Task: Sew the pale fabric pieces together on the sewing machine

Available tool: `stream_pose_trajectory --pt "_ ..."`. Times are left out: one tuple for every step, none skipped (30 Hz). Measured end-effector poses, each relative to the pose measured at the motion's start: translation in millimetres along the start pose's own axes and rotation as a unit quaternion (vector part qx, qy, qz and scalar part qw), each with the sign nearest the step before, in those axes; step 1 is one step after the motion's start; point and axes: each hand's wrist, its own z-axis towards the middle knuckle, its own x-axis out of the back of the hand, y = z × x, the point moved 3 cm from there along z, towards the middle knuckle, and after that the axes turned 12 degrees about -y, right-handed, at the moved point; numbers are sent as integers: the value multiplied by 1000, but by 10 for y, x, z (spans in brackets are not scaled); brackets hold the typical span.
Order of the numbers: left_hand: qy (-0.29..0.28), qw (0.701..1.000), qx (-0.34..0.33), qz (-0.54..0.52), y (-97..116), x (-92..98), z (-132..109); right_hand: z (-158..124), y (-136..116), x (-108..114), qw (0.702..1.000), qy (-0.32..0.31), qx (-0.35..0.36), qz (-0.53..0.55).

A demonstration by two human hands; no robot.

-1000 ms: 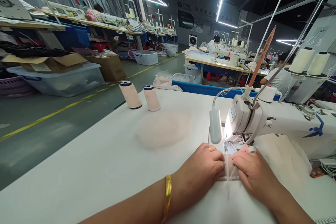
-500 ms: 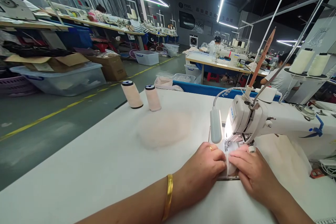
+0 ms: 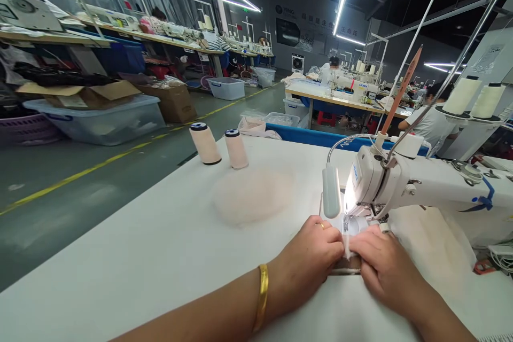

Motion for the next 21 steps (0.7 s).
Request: stream_pose_trajectory --pt "-2 1000 1 6 -15 -5 14 6 3 2 1000 5 -3 0" --pt "-3 1000 3 10 -23 1 30 15 6 2 1000 11 -6 1" --pt "-4 1000 6 9 -24 17 44 26 11 -1 1000 20 -8 1" --pt "-1 1000 10 6 -19 44 58 40 17 -8 999 31 -7 -1" --pt "6 1000 14 3 -10 78 69 56 24 -19 999 44 -6 -3" --pt "16 1000 16 0 2 115 78 74 33 -33 998 58 -3 -5" --pt "28 1000 15 -3 16 150 86 93 42 -48 997 73 2 -6" --pt "41 999 11 -4 29 182 92 112 50 -64 996 89 7 -8" --pt "53 999 6 -4 39 206 96 129 57 -79 995 104 9 -9" --pt "61 998 0 -3 46 221 101 144 64 -91 993 117 10 -11" --pt "67 998 -5 -1 50 228 106 156 68 -101 992 127 8 -12" --pt "69 998 -8 2 49 227 111 166 69 -108 991 135 3 -13" --pt "70 998 -10 4 46 222 116 173 68 -112 990 139 -1 -13" --pt "70 997 -12 6 42 215 119 177 65 -113 990 141 -5 -11" --pt "70 997 -14 4 38 207 120 180 59 -113 990 141 -9 -9" --pt "70 997 -16 2 33 199 118 179 53 -110 990 141 -11 -8" --pt "70 997 -16 -1 27 191 112 177 46 -107 990 141 -12 -8" --pt "68 998 -17 -5 22 182 102 172 39 -105 990 139 -11 -10" --pt "62 998 -19 -8 17 168 88 165 30 -106 991 134 -7 -12" --pt "53 998 -23 -11 14 152 71 154 20 -110 992 129 1 -14" --pt "42 999 -29 -12 13 134 52 141 8 -116 992 122 11 -17"
